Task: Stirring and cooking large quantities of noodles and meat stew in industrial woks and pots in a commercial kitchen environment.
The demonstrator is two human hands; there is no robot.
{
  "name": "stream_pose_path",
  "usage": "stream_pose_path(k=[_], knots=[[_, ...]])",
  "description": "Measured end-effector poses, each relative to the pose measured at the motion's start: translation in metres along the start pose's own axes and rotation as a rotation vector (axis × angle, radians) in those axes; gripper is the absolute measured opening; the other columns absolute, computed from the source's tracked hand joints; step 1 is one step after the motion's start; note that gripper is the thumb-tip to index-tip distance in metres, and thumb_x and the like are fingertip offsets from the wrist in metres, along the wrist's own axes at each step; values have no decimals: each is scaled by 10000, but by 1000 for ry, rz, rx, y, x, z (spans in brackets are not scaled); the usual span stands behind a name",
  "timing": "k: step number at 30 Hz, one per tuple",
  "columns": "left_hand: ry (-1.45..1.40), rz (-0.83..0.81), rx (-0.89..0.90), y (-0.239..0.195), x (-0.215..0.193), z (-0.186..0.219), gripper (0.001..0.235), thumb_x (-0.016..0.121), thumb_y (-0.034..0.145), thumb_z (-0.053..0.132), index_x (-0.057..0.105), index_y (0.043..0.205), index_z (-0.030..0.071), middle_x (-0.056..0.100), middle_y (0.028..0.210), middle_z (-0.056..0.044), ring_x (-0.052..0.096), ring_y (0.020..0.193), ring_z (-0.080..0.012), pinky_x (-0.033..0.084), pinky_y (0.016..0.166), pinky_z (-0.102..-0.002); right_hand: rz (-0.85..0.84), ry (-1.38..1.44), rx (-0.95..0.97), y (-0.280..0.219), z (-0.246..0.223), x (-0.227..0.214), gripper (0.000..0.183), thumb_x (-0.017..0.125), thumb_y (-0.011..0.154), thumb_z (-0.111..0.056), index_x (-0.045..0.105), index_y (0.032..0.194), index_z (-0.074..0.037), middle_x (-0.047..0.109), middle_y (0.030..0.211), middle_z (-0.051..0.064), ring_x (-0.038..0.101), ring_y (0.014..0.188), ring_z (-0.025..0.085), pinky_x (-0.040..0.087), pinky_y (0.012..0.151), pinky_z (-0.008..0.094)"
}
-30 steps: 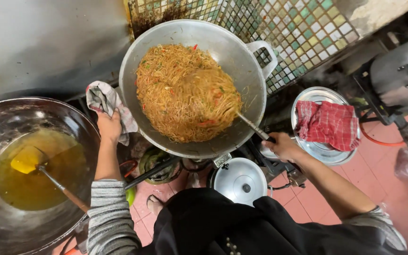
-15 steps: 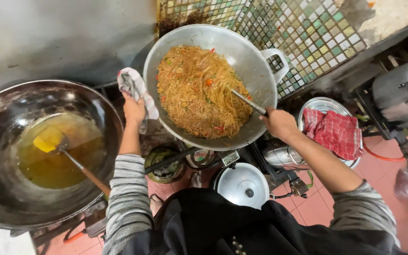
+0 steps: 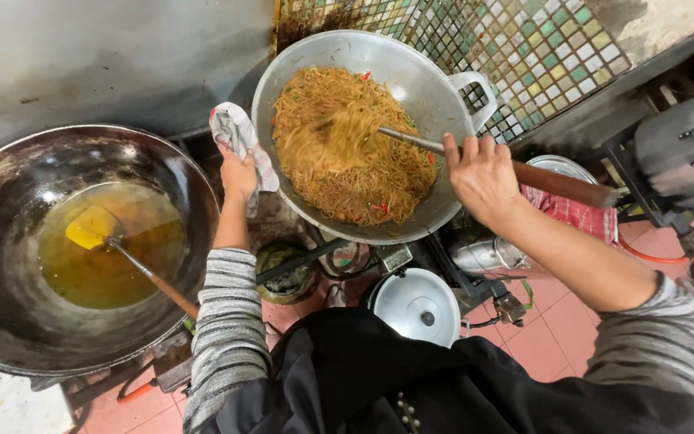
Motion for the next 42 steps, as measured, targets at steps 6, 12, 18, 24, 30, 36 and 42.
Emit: stream_pose_path(k=[6,12,18,24,30,36,42], knots=[[6,-4,11,7,5,-9,832,665,976,289,159,1571,4,664,1205,-315,625,1144,-477,480,987,-492,-14,-135,-54,-7,21,-35,551,581,923,-122,615,1473,-109,568,912,30,528,843,188,401,670,324],[19,-36,-5,11,7,-17,718,663,1019,310,285,1552,12,680,1235,-301,644,1172,-463,499,1012,-484,29,-90,-23,-15,46,-31,413,587,974,-164,650,1378,-109,561,937,31,548,897,218,427,733,362],[-19,31,3,-3,-5,2,837,675,955,273,189,1586,16,680,1178,-296,638,1126,-468,490,973,-489,-110,-94,37,-13,71,23,276,573,948,-171,683,1188,-93,623,937,52,628,894,227,478,734,381],[-41,96,23,-4,-4,-4,757,699,975,296,282,1534,0,681,1182,-295,641,1128,-461,491,967,-480,-461,154,159,-3,102,143,246,534,984,-187,742,998,-58,752,937,128,744,880,284,553,663,446],[-31,111,19,-13,-10,5,575,674,983,269,450,1428,-19,673,1229,-293,624,1164,-464,481,982,-466,-719,254,301,14,122,236,261,577,956,-227,816,981,-126,795,1011,146,764,957,346,597,734,489],[-58,125,45,-21,-12,20,457,653,988,240,536,1333,-36,693,1212,-267,666,1140,-395,485,998,-421,-762,496,306,79,99,339,422,633,913,-436,779,1109,-91,733,1126,182,703,1065,362,555,898,483],[20,124,-74,-19,-7,12,340,631,1022,257,646,1194,-37,728,1071,-257,710,993,-374,517,920,-422,-486,690,51,189,53,356,492,478,1019,-361,549,1410,-69,745,979,207,705,882,411,557,735,548]])
Point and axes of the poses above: each hand's wrist, its own y-axis towards the middle knuckle, its own x-axis out of the palm, z = x × y, the point moved 4 cm from there along y, towards the middle knuckle
